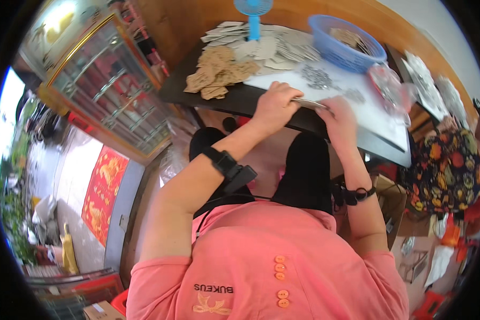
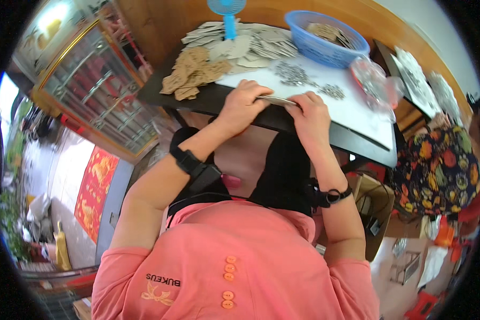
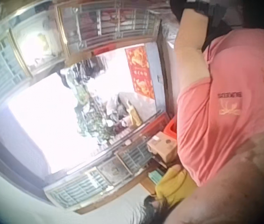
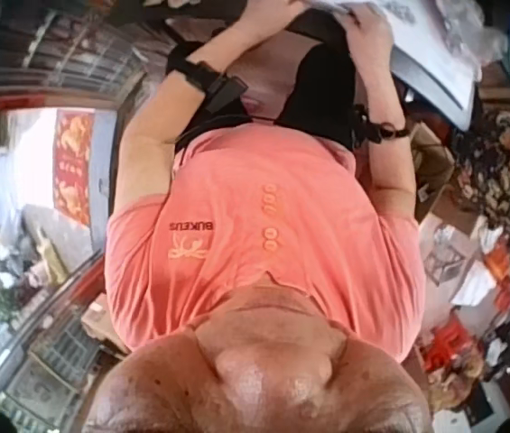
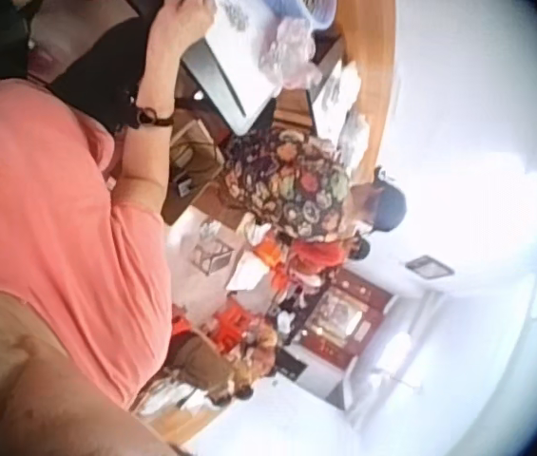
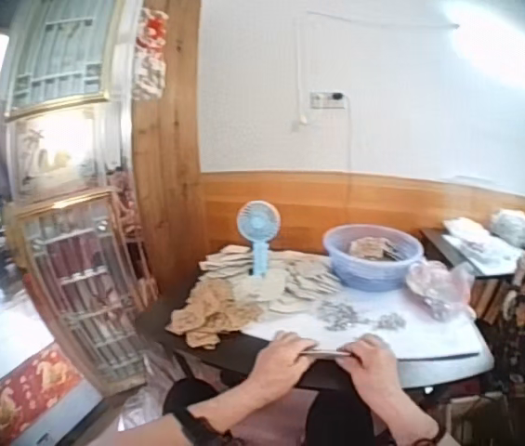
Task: Attaching small metal rivets or ornaments to leather shoe labels.
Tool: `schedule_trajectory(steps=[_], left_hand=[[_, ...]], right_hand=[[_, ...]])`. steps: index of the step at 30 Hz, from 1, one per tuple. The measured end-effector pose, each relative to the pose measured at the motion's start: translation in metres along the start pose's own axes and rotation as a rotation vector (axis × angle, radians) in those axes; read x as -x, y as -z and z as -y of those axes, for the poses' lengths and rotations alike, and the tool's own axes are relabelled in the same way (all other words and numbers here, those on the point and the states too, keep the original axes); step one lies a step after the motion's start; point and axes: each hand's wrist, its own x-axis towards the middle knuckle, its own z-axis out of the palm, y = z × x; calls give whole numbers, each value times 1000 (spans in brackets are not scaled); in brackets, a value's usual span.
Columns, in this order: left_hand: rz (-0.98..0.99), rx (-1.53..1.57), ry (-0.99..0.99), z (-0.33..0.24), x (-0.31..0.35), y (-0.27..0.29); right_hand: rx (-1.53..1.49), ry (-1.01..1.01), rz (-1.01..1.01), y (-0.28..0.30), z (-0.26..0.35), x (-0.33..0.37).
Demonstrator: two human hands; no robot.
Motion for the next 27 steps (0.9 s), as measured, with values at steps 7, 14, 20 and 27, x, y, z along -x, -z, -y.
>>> schedule_trajectory(steps=[7,14,20,27], left_hand=[[74,152,122,-18,-4,-11],[139,240,168,-9,-4,0],[107,353,214,-9,-1,0],[147,370,288,-13,0,3]], right_hand=[[-14,-85,-12,1,-16,4],[-81,-169,76,13,-16,2],[-337,-238,-3,11,-16,9],[-258,-133,-4,9,-19,12]])
